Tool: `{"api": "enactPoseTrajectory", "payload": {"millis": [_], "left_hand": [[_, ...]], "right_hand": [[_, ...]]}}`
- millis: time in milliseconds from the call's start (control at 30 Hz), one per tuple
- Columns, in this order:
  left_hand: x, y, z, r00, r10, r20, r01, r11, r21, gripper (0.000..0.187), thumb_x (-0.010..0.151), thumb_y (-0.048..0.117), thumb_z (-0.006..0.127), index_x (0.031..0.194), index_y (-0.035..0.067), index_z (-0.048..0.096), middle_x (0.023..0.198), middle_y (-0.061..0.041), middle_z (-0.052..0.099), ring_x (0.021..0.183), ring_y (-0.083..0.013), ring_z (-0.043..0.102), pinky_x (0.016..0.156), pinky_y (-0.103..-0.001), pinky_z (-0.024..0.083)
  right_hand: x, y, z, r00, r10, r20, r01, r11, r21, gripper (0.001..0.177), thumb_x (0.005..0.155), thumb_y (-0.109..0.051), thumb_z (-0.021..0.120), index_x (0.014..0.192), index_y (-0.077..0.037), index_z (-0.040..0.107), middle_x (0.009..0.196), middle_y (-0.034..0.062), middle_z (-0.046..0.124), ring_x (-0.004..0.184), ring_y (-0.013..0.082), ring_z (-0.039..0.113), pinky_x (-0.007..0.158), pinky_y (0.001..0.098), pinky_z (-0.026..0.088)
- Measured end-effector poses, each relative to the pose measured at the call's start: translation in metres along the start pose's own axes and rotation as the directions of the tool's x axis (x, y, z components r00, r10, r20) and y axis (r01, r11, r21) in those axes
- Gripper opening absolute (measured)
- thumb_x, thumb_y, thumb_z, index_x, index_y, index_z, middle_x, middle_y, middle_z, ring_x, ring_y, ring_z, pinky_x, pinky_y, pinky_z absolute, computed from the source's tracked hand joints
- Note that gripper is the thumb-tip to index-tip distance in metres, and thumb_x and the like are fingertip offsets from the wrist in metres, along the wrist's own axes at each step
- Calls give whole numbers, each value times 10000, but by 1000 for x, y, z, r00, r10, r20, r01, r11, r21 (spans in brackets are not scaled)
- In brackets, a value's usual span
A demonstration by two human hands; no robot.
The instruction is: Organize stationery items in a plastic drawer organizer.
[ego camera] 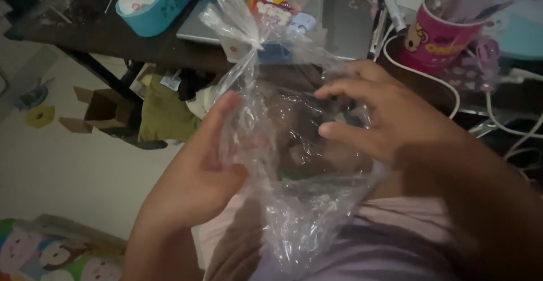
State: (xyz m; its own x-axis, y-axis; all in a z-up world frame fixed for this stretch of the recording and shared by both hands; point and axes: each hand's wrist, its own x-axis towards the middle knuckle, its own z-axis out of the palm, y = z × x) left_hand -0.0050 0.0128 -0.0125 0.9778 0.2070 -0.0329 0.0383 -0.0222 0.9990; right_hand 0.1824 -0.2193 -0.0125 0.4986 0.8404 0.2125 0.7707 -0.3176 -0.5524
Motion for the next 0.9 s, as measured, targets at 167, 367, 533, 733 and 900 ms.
{"api": "enactPoseTrajectory", "payload": {"millis": [167, 367, 533, 733, 900], "left_hand": [[-3, 3, -6, 1000, 8, 5, -8, 1000, 1, 1021, 733, -222, 482, 1632, 75, 97, 1682, -98, 258, 1282, -272, 622, 664, -247, 555], [1, 5, -15, 999, -22, -27, 24, 998, 54, 1015, 745, -208, 481, 1626, 73, 62, 1678, -96, 260, 1281, -256, 632, 631, -236, 542], [2, -10, -28, 985, 157, 75, -160, 986, 37, 1013, 795, -221, 481, 1669, 30, 35, 1700, -164, 220, 1320, -301, 614, 652, -225, 536], [0, -14, -38, 979, 190, 68, -192, 981, 15, 1039, 804, -218, 482, 1677, 75, 0, 1691, -210, 226, 1275, -301, 623, 650, -227, 539], [-5, -22, -50, 986, 167, 21, -169, 982, 87, 1049, 805, -211, 510, 1676, 64, -5, 1674, -233, 266, 1176, -292, 671, 647, -241, 551]], "right_hand": [[-1, -14, -5, 992, 123, 21, -125, 985, 115, 415, 923, -396, 765, 1245, -136, 724, 1576, 163, 425, 1343, 356, 529, 930, 446, 539], [13, -17, 2, 984, 168, 52, -174, 975, 140, 580, 902, -369, 738, 1428, -174, 591, 1563, 85, 462, 1292, 283, 581, 904, 399, 562], [21, -23, 6, 974, 220, 53, -225, 965, 134, 635, 896, -309, 755, 1477, -172, 540, 1558, 92, 459, 1276, 287, 555, 911, 427, 522], [30, -14, 12, 977, 204, 61, -209, 975, 81, 659, 853, -298, 762, 1455, -152, 536, 1485, 85, 564, 1031, 247, 705, 888, 382, 583], [38, -34, 11, 898, 397, 188, -422, 899, 118, 707, 854, -278, 728, 1507, -224, 461, 1503, 57, 540, 1030, 224, 718, 858, 392, 588]]}}
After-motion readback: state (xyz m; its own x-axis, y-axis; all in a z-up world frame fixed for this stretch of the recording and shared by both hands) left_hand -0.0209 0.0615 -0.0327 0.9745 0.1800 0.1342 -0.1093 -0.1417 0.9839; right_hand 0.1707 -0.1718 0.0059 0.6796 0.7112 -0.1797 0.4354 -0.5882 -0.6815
